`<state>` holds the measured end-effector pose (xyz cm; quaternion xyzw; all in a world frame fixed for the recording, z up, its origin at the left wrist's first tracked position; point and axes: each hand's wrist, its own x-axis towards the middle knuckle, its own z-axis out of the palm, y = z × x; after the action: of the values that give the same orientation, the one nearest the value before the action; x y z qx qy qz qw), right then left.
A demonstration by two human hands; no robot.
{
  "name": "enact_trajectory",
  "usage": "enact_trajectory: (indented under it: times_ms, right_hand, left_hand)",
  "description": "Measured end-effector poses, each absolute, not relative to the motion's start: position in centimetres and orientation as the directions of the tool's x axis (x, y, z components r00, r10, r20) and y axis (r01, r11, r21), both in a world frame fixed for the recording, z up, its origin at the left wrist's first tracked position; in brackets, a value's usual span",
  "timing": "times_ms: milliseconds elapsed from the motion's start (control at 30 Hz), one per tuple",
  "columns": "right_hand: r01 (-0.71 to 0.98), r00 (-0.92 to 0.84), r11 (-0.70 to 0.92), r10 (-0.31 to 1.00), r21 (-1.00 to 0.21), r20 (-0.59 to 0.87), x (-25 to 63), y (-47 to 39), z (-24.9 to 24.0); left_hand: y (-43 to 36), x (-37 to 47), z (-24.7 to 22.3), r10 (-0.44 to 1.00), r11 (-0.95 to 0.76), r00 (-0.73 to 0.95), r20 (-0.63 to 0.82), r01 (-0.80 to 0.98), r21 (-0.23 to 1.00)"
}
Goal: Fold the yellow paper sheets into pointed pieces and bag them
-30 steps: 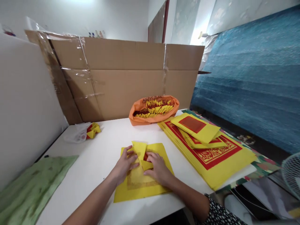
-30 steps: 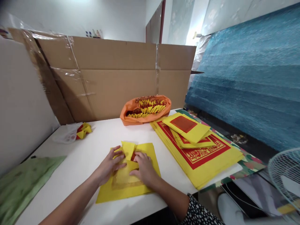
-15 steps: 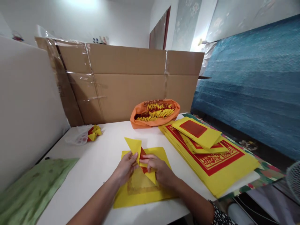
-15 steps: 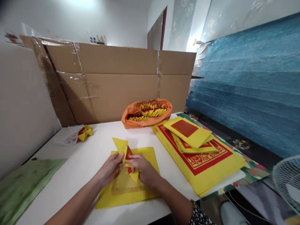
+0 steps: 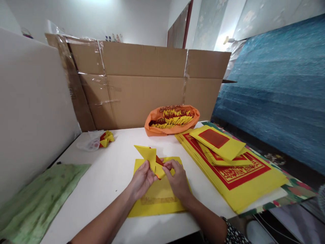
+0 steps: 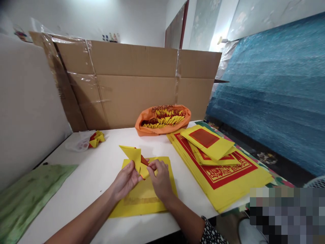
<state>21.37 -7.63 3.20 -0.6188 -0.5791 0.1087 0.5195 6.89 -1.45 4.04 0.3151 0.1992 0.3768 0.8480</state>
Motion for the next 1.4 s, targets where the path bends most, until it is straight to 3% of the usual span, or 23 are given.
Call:
enact_trajectory:
  times_ms: [233,433,667,867,967,1033,1100,1167,1233,1400]
  right_hand:
    - [0.720,0.285,0.252,0.742,-0.647,0.606,21.1,-7.8,2.8]
    - [0.776,0.144,0.299,0.773,-0.555,0.618,21.3,-7.7,3.2]
    - [0.658,0.160,0.326,0.820,-0.678,0.550,21.2,-7.0,3.0]
    - [0.580,0.188,0.372,0.804,-0.725,0.564,22.6,-6.6,5.2]
    - [0.524,0.032,0.453,0.836,-0.722,0.548,24.0,-6.4,7.1]
    - [0.532,-0.193,0.558,0.812,-0.637,0.550,24.8,-6.3,7.1]
    - [0.558,-0.401,0.669,0.736,-0.491,0.546,25.3,-6.3,5.8]
    - [0.581,-0.546,0.733,0.674,-0.354,0.498,25.7,-6.6,3.6]
    - [0.612,-0.630,0.740,0.669,-0.279,0.394,26.1,-7.2,1.4]
    - [0.622,-0.710,0.738,0.673,-0.263,0.209,26.9,-9.3,-0.3]
  left_hand:
    - [-1.4,7.0,3.4,0.796,0.539,0.596,-0.105,-0.617,0.573]
    - [-2.4,7.4,3.7,0.813,0.501,0.569,-0.127,-0.572,0.650]
    - [-3.1,7.9,3.5,0.800,0.404,0.598,-0.051,-0.473,0.783]
    - [-2.2,7.1,2.8,0.793,0.222,0.610,-0.004,-0.283,0.933]
    - [-0.8,6.4,2.6,0.782,-0.081,0.617,0.092,-0.046,0.996]
    - [0.3,6.1,2.2,0.723,-0.414,0.647,0.243,0.124,0.902]
    - [1.3,5.7,1.6,0.642,-0.650,0.693,0.330,0.262,0.714]
    - [1.8,5.4,1.1,0.592,-0.738,0.742,0.316,0.340,0.583]
    - [1.8,5.1,0.7,0.548,-0.770,0.794,0.264,0.356,0.529]
    - [0.7,4.5,0.5,0.471,-0.831,0.868,0.159,0.377,0.410]
